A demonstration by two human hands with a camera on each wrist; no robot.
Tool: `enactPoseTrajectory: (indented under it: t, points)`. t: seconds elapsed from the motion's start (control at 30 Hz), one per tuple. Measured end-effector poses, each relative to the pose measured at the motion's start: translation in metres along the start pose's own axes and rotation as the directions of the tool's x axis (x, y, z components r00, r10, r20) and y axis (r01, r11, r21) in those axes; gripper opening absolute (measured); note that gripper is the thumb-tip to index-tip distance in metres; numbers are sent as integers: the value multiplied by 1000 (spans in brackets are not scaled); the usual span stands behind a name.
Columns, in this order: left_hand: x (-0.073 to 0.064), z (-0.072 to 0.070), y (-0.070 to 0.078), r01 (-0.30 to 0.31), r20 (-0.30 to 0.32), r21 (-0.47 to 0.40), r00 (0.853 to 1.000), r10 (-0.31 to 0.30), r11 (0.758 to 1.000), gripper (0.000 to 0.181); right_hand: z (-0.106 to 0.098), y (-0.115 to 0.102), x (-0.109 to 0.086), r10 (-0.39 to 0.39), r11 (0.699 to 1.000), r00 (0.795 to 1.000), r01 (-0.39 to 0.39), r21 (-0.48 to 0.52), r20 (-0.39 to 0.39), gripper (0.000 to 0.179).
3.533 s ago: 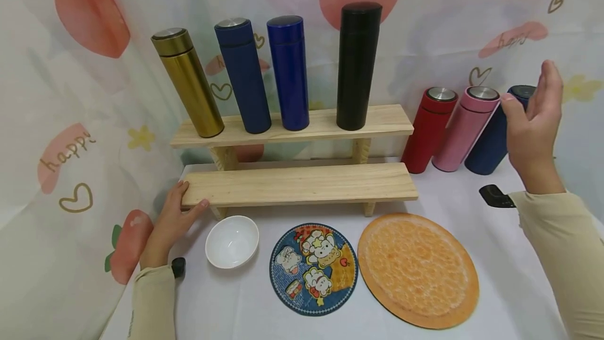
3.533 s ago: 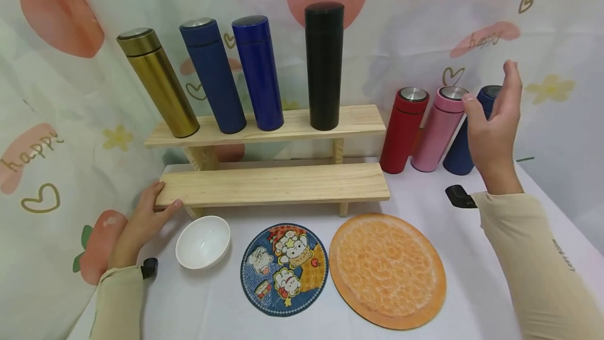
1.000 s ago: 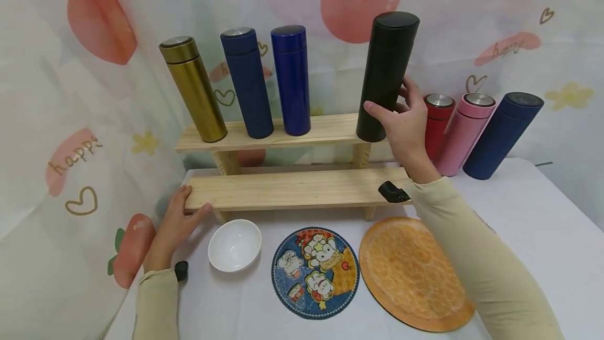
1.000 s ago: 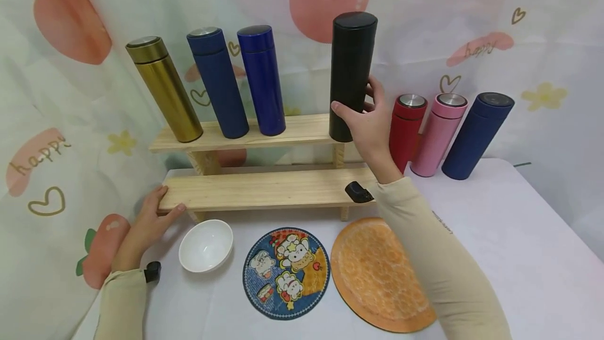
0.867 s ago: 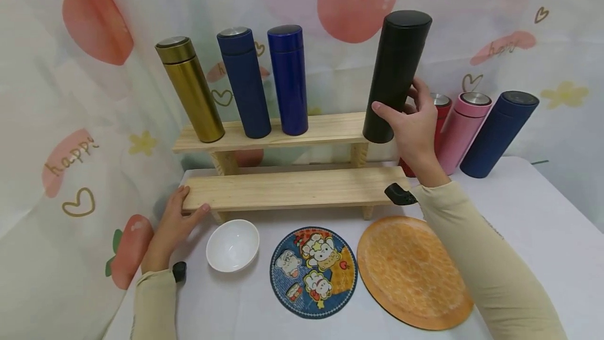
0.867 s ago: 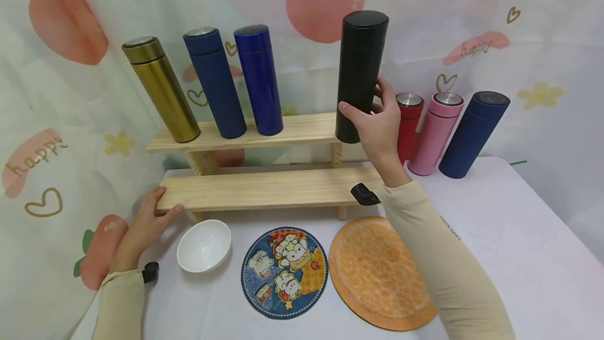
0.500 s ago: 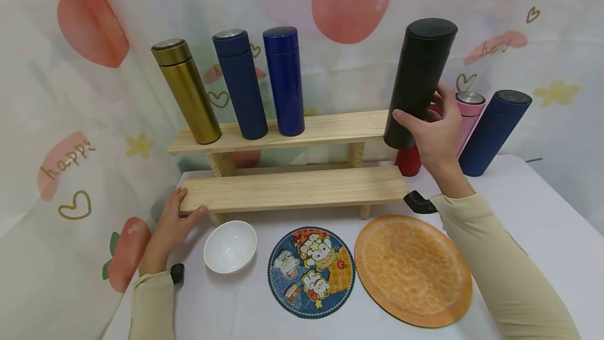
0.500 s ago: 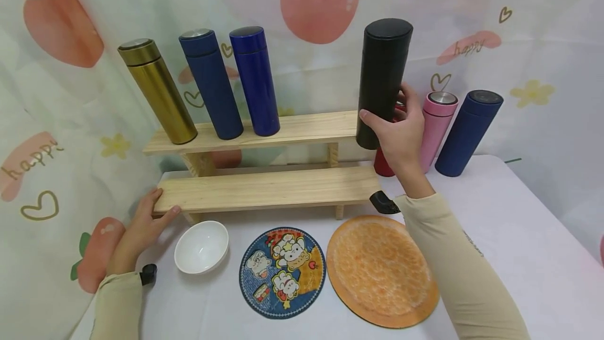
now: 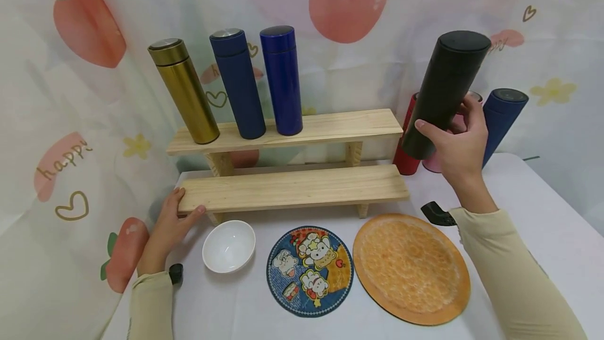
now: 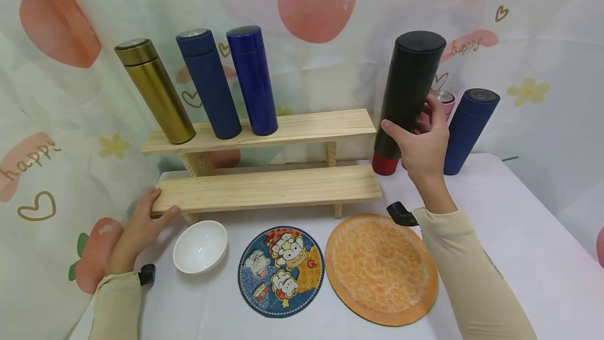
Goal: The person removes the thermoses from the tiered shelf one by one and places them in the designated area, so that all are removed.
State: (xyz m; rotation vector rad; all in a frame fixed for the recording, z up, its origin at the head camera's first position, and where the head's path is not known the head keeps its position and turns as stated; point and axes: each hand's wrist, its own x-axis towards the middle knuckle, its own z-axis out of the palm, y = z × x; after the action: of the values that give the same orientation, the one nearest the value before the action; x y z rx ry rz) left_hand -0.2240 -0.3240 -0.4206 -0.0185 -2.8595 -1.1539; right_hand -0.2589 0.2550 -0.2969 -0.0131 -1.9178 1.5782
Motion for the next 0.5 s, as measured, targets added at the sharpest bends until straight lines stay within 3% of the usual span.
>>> enactPoseTrajectory:
  t: [0.17, 0.5]
  points:
    - [-1, -1, 1, 13, 1, -9, 1000, -13, 1000, 97, -6, 12, -5, 43, 999, 999, -43, 30, -1, 74]
    - [0, 0, 0, 21, -1, 0, 1000, -21, 1000, 97, -17, 49, -19, 144, 989, 990, -143, -45, 7, 78]
